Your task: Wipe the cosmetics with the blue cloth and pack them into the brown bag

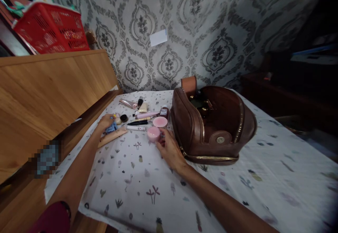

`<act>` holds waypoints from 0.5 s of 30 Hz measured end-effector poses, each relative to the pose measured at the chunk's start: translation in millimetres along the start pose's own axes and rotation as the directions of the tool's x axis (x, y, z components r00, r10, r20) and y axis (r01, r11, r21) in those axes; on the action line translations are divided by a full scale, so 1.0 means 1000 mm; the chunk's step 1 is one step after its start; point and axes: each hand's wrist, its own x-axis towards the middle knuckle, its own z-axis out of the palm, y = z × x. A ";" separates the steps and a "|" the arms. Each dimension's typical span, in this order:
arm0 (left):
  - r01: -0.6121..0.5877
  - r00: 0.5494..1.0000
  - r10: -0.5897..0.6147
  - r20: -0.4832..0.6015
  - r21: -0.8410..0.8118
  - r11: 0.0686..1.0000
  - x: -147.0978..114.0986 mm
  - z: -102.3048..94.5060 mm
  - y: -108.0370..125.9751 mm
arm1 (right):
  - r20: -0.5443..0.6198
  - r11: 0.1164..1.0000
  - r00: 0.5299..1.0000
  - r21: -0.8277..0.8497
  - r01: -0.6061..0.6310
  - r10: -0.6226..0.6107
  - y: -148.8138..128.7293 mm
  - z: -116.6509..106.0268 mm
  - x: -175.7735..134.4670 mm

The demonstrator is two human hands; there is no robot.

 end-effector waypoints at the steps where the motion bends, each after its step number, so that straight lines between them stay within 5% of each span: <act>1: -0.016 1.000 0.016 -0.023 0.022 1.000 -0.002 -0.002 0.003 | -0.002 1.000 1.000 -0.002 0.000 0.000 0.000 0.000 0.000; 6: -0.118 0.986 0.133 -0.104 0.143 0.983 -0.011 -0.005 0.024 | 0.011 1.000 1.000 -0.004 -0.011 0.011 -0.002 -0.001 0.000; 15: -0.166 0.985 0.171 0.003 0.257 0.952 -0.018 0.001 0.057 | -0.005 1.000 1.000 -0.009 0.011 -0.011 -0.004 0.001 -0.004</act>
